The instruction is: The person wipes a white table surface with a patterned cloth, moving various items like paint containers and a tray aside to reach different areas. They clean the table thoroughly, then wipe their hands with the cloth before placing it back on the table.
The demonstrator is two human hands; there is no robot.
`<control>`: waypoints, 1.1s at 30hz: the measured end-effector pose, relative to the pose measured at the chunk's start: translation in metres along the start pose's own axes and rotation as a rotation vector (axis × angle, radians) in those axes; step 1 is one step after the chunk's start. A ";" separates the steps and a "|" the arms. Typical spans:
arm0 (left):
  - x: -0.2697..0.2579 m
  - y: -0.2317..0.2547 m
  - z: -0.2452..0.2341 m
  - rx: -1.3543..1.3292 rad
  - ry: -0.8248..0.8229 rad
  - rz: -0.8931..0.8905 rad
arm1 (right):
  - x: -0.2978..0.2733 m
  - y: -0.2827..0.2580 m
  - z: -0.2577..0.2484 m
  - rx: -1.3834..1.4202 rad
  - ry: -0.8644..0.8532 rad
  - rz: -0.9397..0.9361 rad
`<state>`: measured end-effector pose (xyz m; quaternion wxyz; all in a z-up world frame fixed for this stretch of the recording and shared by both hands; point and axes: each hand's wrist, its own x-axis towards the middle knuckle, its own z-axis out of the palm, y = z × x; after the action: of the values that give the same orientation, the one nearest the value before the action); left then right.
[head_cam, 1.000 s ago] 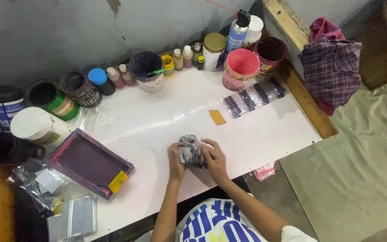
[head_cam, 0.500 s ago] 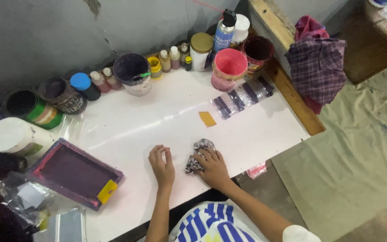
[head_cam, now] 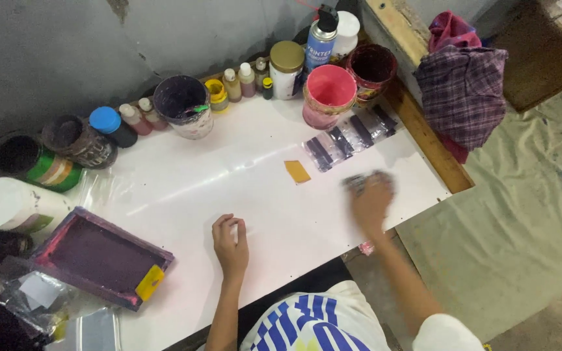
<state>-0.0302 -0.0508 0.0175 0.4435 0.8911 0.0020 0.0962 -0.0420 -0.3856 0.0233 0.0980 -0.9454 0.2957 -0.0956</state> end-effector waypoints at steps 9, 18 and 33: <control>0.003 0.002 -0.006 -0.081 -0.020 -0.029 | -0.060 0.001 0.040 0.700 -0.220 -0.495; 0.001 0.013 -0.008 -0.098 -0.024 -0.131 | 0.110 0.092 -0.023 0.378 -0.291 -0.010; 0.005 0.022 -0.006 -0.088 -0.075 -0.165 | 0.035 0.070 -0.027 0.336 0.026 0.131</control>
<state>-0.0286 -0.0587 0.0391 0.4883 0.8706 0.0544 0.0258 -0.0580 -0.4657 0.0370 0.2567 -0.8932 0.3378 -0.1493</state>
